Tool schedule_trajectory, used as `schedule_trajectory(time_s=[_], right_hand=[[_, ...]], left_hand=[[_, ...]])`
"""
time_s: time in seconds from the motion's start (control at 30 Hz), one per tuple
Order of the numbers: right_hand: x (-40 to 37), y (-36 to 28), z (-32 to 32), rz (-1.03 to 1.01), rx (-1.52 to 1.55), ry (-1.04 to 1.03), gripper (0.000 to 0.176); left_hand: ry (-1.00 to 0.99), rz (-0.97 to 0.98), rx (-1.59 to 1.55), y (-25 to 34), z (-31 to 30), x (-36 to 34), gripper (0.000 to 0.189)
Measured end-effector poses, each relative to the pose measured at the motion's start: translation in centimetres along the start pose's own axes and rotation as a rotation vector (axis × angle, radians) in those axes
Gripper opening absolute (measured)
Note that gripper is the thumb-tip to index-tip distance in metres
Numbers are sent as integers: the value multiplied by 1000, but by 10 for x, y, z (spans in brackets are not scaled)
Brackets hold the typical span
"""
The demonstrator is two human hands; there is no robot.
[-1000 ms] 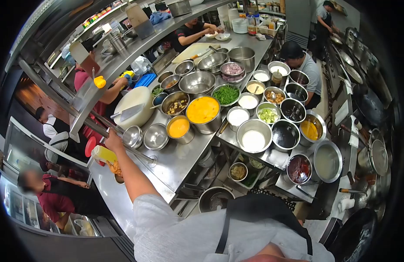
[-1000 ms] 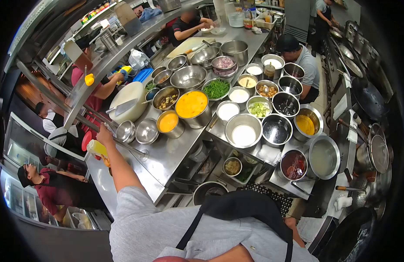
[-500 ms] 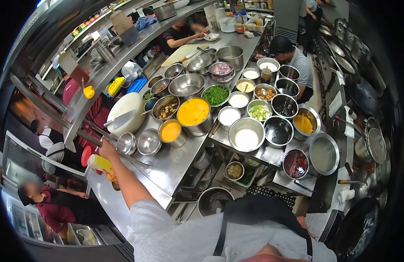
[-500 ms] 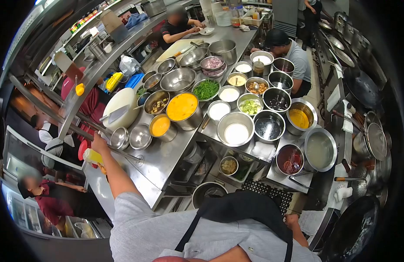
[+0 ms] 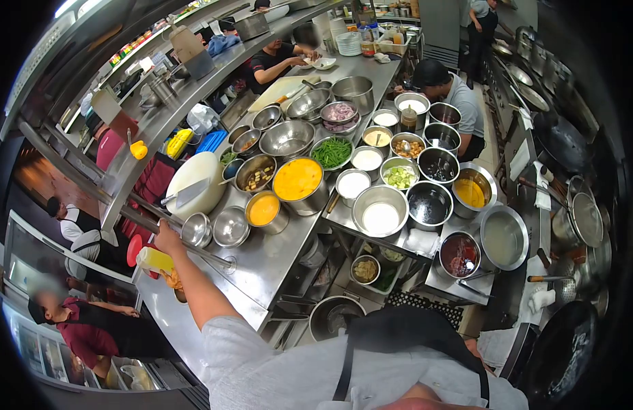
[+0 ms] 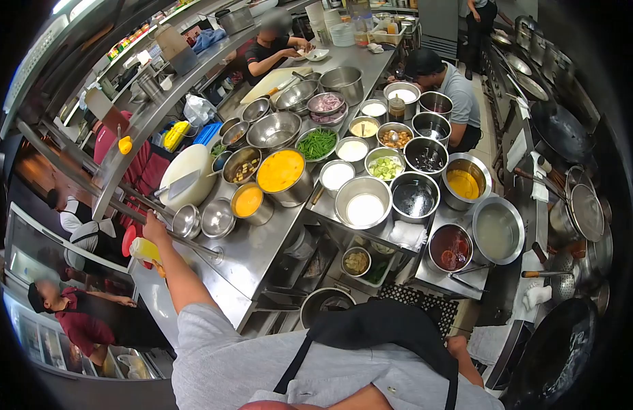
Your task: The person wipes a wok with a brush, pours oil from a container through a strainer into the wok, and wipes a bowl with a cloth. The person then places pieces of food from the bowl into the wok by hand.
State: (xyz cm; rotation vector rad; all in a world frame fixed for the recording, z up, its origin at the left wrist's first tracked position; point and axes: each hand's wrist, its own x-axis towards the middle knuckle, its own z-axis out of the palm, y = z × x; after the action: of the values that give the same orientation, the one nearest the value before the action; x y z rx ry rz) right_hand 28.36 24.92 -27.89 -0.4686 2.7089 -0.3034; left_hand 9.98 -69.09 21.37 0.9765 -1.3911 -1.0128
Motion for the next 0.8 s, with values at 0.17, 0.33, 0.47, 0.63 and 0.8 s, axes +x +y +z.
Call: schedule_trajectory(time_s=[0.17,0.33,0.47,0.63,0.8], right_hand=[[9,14,23,334,312,70,24],[8,84,92,-20,209,177,24],[10,91,92,-187,246,271,20],[7,46,39,248,492,206,16],[10,60,47,-68,102,122,22]], left_hand=[[26,-42,-21,-3,3,2,33],[40,46,208,0,-2,-1,42],[35,34,165,-19,0,17,40],[52,53,143,-8,1,6,40],[49,27,90,-6,2,3,39]])
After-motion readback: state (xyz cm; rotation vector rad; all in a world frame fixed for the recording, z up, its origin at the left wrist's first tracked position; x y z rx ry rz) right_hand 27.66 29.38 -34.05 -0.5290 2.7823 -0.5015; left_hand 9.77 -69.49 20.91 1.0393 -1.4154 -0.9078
